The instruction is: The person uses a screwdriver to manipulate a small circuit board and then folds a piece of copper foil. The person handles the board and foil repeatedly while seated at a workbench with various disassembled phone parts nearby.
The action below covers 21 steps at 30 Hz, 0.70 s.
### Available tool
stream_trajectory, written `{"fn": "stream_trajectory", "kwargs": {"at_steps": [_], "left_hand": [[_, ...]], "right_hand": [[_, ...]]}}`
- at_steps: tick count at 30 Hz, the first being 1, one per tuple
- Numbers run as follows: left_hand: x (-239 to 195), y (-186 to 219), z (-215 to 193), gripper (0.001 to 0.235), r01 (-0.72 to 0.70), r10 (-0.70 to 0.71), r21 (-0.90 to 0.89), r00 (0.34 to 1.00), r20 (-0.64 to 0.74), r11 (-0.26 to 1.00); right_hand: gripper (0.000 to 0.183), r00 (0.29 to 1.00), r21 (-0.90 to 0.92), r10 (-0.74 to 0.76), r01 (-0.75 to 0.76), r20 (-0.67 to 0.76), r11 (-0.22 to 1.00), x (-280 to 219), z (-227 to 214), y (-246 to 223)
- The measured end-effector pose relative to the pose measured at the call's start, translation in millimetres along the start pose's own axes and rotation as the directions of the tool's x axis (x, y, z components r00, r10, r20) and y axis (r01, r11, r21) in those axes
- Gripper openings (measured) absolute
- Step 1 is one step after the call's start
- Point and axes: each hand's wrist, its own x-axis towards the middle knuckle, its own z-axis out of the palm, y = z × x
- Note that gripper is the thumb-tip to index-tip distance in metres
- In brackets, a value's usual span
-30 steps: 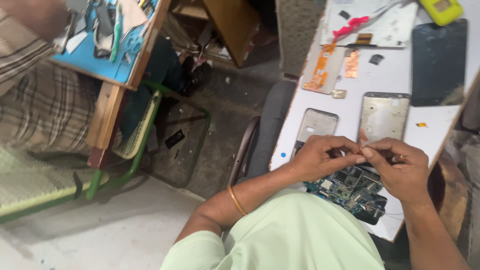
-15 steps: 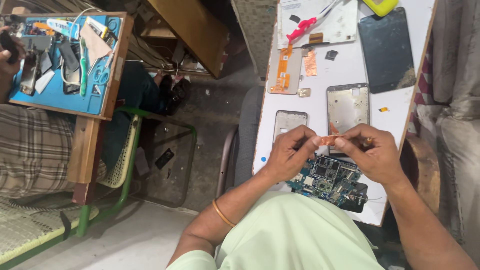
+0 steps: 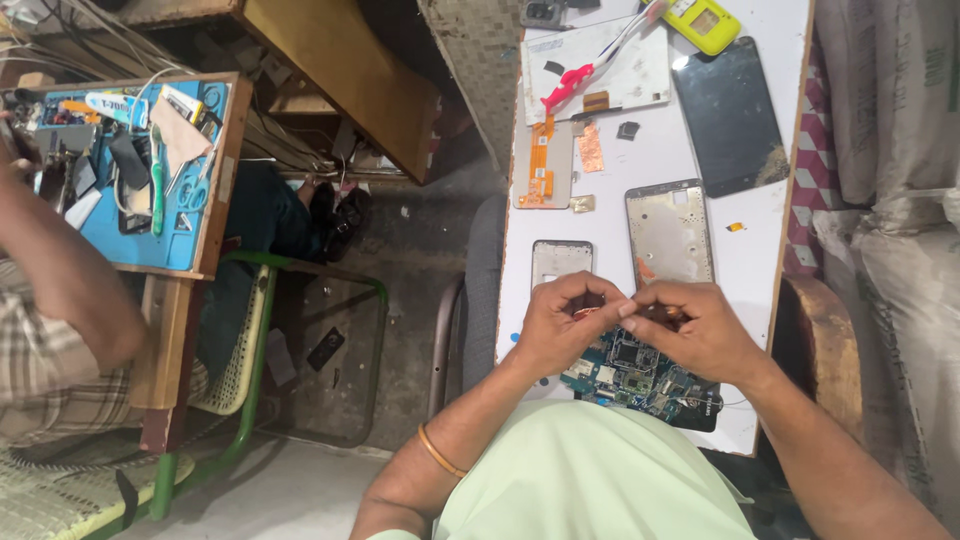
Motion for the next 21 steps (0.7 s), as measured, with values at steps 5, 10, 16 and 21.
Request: {"fn": "stream_trajectory", "kwargs": {"at_steps": [5, 10, 16, 21], "left_hand": [[3.9, 5.9, 1.9, 0.021, 0.042, -0.041, -0.3, 0.999, 0.01, 0.953], [8.4, 6.4, 6.9, 0.015, 0.093, -0.093, -0.397, 0.995, 0.019, 0.913], [2.9, 7.9, 5.5, 0.016, -0.066, 0.065, -0.103, 0.998, -0.008, 0.992], [1.5, 3.6, 5.6, 0.022, -0.008, 0.015, -0.186, 0.999, 0.035, 0.983]], "right_hand": [[0.011, 0.984, -0.039, -0.152, 0.149, -0.09, 0.988, -1.4, -1.6, -6.4], [0.01, 0.989, 0.04, -0.097, 0.102, -0.109, 0.994, -1.2, -6.1, -8.8], [0.018, 0.991, -0.127, -0.128, 0.131, 0.028, 0.983, 1.8, -3.4, -12.1], [0.014, 0.958, -0.155, -0.284, 0.287, 0.043, 0.945, 2.7, -0.3, -20.6]]}}
